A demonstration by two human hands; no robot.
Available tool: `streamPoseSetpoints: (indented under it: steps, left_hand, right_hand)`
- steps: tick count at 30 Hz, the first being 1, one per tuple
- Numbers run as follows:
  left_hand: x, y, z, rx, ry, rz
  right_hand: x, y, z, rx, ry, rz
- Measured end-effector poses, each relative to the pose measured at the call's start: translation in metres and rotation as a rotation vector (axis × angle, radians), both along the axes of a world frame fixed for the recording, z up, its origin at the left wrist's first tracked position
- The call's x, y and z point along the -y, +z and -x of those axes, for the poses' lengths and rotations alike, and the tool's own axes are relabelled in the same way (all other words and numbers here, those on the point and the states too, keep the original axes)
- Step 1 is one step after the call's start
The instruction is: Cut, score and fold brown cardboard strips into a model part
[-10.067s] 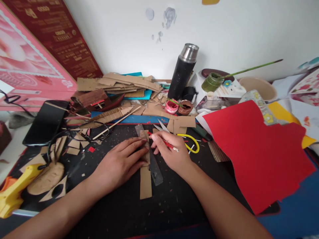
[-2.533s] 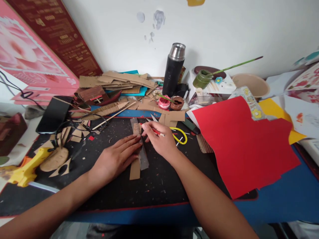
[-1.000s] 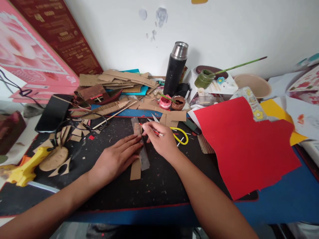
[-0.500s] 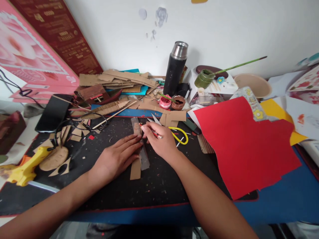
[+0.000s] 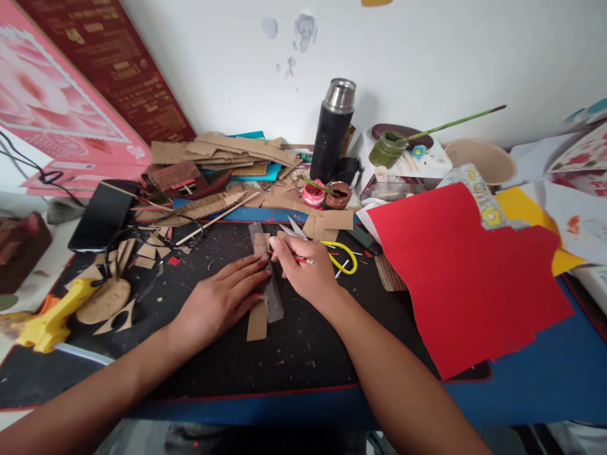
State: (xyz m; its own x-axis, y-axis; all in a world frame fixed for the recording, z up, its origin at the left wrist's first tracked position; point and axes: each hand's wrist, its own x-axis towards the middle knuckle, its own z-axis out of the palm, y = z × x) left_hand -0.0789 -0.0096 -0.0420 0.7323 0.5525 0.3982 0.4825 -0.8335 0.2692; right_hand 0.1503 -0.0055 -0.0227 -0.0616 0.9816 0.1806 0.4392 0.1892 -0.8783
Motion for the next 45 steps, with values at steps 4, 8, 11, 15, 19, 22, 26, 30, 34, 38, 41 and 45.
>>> streamPoseSetpoints:
  steps: [4, 8, 11, 15, 19, 22, 26, 30, 34, 38, 41, 45]
  left_hand:
    - [0.0, 0.0, 0.0, 0.006, 0.002, 0.016]
    - [0.0, 0.0, 0.0, 0.008, 0.008, 0.013]
    - [0.001, -0.001, 0.0, 0.015, 0.005, -0.004]
    - [0.002, -0.001, -0.001, 0.026, 0.004, -0.011]
    - [0.003, 0.004, 0.0, 0.092, 0.04, 0.0]
    - [0.002, 0.01, 0.001, 0.2, 0.084, 0.013]
    - [0.001, 0.018, 0.002, 0.294, 0.142, 0.022]
    - [-0.002, 0.027, 0.002, 0.269, 0.149, -0.071]
    - [-0.01, 0.037, 0.003, 0.19, 0.175, -0.263]
    - [-0.031, 0.043, 0.003, 0.134, 0.236, -0.391]
    - [-0.053, 0.044, -0.005, 0.11, 0.274, -0.35]
    - [-0.082, 0.042, -0.027, 0.081, 0.35, -0.251]
  right_hand:
    - [0.0, 0.0, 0.001, -0.036, -0.006, 0.035]
    - [0.0, -0.001, 0.001, -0.089, -0.028, 0.045]
    - [-0.001, -0.003, 0.001, -0.17, -0.063, 0.036]
    - [-0.003, -0.004, -0.001, -0.291, -0.089, 0.039]
    - [-0.005, -0.003, 0.0, -0.355, -0.1, 0.042]
    - [-0.004, -0.002, 0.001, -0.395, -0.092, 0.031]
    - [-0.004, -0.002, 0.0, -0.391, -0.088, 0.017]
    - [-0.007, -0.002, -0.003, -0.383, -0.107, 0.004]
    - [-0.011, -0.005, -0.006, -0.357, -0.111, 0.003]
    - [-0.012, -0.01, -0.005, -0.346, -0.108, 0.019]
    - [-0.012, -0.013, -0.003, -0.357, -0.091, 0.016]
    - [-0.013, -0.011, -0.003, -0.38, -0.081, -0.013]
